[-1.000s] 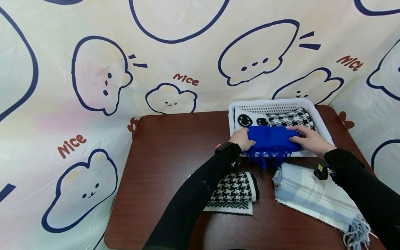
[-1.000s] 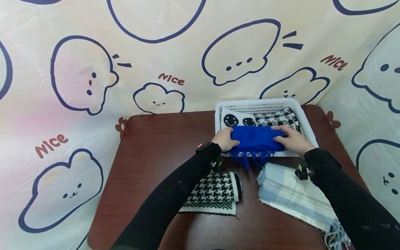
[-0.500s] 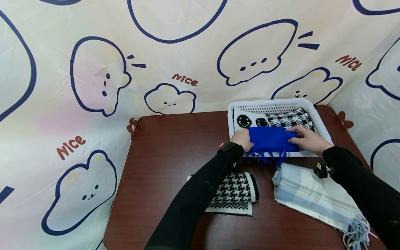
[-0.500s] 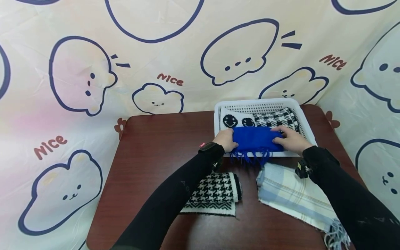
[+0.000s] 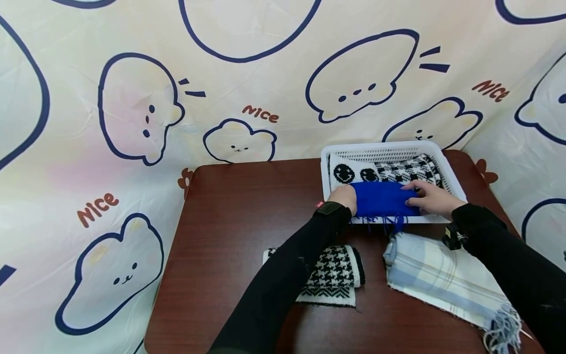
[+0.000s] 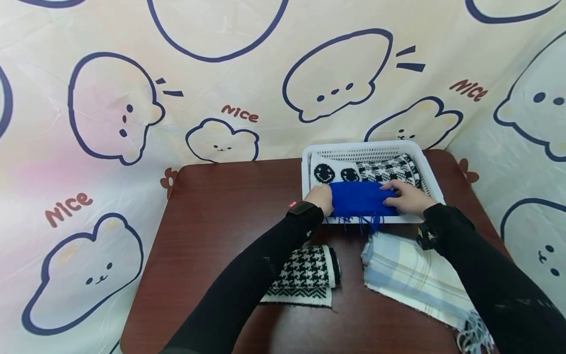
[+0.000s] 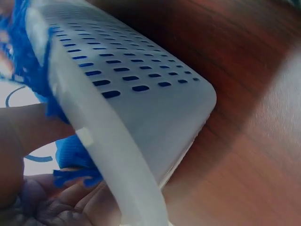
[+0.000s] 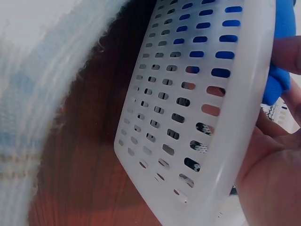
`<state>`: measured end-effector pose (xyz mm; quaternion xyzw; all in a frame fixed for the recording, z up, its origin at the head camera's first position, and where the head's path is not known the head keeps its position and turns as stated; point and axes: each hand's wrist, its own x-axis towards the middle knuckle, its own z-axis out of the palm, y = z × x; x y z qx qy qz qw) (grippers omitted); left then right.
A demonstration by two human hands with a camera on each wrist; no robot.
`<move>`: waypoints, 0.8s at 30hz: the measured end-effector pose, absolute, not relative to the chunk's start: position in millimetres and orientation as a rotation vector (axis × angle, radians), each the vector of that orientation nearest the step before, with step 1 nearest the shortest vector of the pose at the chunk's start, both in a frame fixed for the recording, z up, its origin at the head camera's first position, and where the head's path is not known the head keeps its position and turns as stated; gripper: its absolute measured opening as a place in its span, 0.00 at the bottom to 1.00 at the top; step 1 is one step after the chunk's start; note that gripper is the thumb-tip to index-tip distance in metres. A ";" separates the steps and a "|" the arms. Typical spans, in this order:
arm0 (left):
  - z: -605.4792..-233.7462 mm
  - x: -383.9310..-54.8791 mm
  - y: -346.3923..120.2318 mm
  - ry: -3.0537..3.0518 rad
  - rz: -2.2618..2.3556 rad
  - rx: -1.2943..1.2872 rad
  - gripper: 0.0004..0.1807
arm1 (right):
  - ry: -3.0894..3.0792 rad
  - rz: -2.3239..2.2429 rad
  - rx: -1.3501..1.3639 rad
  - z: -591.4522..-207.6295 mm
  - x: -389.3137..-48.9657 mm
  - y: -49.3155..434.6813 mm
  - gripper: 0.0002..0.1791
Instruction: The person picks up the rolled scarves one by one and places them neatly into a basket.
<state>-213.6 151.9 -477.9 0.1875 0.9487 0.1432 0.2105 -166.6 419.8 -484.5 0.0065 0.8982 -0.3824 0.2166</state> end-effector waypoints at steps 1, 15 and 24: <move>-478.4 -213.8 153.0 2.645 0.383 0.520 0.10 | 2.486 -1.055 0.016 -485.1 -167.7 419.9 0.25; -483.8 -217.9 159.4 2.676 0.254 0.583 0.12 | 2.483 -1.009 -0.015 -489.3 -175.4 420.4 0.22; -483.4 -215.3 162.0 2.690 0.236 0.573 0.13 | 2.465 -1.014 -0.012 -493.5 -178.5 420.6 0.22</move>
